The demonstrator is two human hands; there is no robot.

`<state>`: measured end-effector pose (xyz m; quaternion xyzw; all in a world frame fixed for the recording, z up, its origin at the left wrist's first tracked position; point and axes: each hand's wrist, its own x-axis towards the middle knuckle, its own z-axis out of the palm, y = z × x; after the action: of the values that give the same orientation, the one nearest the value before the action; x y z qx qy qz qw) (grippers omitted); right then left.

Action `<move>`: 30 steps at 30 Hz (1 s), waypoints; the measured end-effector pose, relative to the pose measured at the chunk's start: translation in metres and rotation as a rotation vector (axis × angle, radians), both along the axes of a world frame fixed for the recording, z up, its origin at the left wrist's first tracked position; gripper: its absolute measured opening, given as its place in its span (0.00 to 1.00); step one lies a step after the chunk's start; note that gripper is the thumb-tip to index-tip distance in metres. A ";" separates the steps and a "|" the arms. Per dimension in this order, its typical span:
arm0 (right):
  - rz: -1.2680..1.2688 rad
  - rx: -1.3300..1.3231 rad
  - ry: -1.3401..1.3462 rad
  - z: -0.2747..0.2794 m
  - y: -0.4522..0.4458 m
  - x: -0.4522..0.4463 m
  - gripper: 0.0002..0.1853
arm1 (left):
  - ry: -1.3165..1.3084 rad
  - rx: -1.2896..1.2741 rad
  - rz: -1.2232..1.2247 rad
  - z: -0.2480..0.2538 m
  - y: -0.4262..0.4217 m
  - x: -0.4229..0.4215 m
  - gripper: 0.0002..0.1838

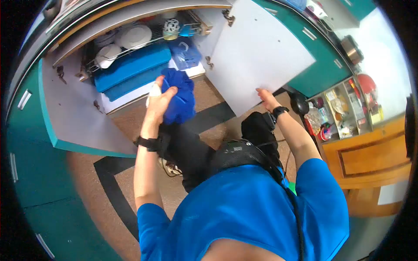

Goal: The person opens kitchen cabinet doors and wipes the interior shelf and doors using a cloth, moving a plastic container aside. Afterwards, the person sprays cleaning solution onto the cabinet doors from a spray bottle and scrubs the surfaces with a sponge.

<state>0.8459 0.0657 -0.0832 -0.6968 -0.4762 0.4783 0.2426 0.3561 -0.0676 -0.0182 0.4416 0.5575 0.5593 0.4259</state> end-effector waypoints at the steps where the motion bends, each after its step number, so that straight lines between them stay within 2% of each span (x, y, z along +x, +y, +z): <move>1: 0.007 0.006 -0.013 0.004 -0.002 -0.005 0.45 | -0.102 -0.006 -0.061 0.006 -0.004 -0.001 0.38; 3: -0.005 -0.011 -0.055 0.000 0.007 -0.002 0.45 | -0.338 0.023 -0.154 0.008 -0.005 -0.001 0.34; 4: -0.033 0.008 -0.059 -0.001 0.005 -0.001 0.45 | -0.329 0.027 -0.154 0.010 -0.006 -0.002 0.34; 6: -0.077 0.039 -0.061 0.012 -0.003 -0.014 0.43 | -0.588 0.131 -0.351 0.019 -0.015 -0.002 0.30; 9: -0.125 0.186 -0.124 0.019 0.001 -0.040 0.36 | -0.584 0.180 -0.326 0.018 -0.017 -0.003 0.29; 10: -0.039 0.234 -0.067 0.022 0.012 -0.047 0.29 | -0.510 0.137 -0.237 0.016 -0.015 -0.001 0.30; 11: 0.043 0.295 0.064 0.052 -0.005 -0.084 0.27 | -0.503 0.140 -0.222 0.015 -0.012 0.001 0.30; 12: 0.120 0.349 0.201 0.097 -0.038 -0.134 0.26 | -0.324 0.075 -0.074 0.014 -0.008 0.006 0.31; 13: 0.305 0.448 0.230 0.123 -0.058 -0.168 0.24 | -0.139 0.008 0.078 0.012 -0.004 0.010 0.32; 14: 0.491 0.546 0.266 0.141 -0.074 -0.199 0.23 | -0.132 0.018 0.146 0.006 0.001 0.017 0.33; 15: 0.633 0.557 0.320 0.152 -0.088 -0.227 0.25 | 0.103 -0.008 0.293 0.015 0.000 0.026 0.33; 16: 0.664 0.454 0.390 0.161 -0.101 -0.250 0.28 | 0.176 0.083 0.306 0.033 -0.011 0.032 0.33; 17: 0.714 0.349 0.464 0.164 -0.112 -0.274 0.30 | 0.262 0.167 0.437 0.020 -0.008 0.042 0.31; 18: 0.740 0.373 0.586 0.150 -0.113 -0.294 0.32 | 0.371 0.190 0.448 0.022 -0.010 0.047 0.28; 19: 0.762 0.387 0.711 0.134 -0.111 -0.311 0.35 | 0.376 0.124 0.382 0.048 -0.027 0.055 0.29; 20: 0.736 0.435 0.728 0.126 -0.110 -0.329 0.35 | 0.489 0.258 0.441 0.037 -0.024 0.061 0.30; 21: 0.674 0.293 0.848 0.128 -0.116 -0.341 0.33 | 0.603 0.385 0.479 0.023 -0.024 0.056 0.32; 23: 0.700 0.135 0.919 0.117 -0.110 -0.347 0.29 | 0.344 0.088 0.276 0.040 -0.047 0.040 0.38; 24: 0.672 0.166 0.909 0.107 -0.112 -0.354 0.25 | 0.323 0.001 0.263 0.045 -0.062 0.037 0.44; 25: 0.693 0.141 0.936 0.098 -0.113 -0.359 0.25 | 0.343 -0.020 0.292 0.050 -0.073 0.038 0.44; 27: 0.638 0.085 0.987 0.087 -0.108 -0.376 0.24 | 0.076 -0.094 0.340 0.076 -0.080 0.044 0.50; 28: 0.603 0.064 1.016 0.088 -0.110 -0.383 0.23 | 0.023 -0.029 0.337 0.075 -0.080 0.040 0.53; 30: 0.629 0.036 1.104 0.078 -0.104 -0.403 0.22 | 0.301 -0.056 0.442 0.089 -0.084 0.040 0.47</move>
<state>0.4427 -0.0382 -0.0057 -0.1702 -0.4711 0.8074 0.3118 0.3959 -0.1516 0.0707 0.3754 0.7127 0.5510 0.2180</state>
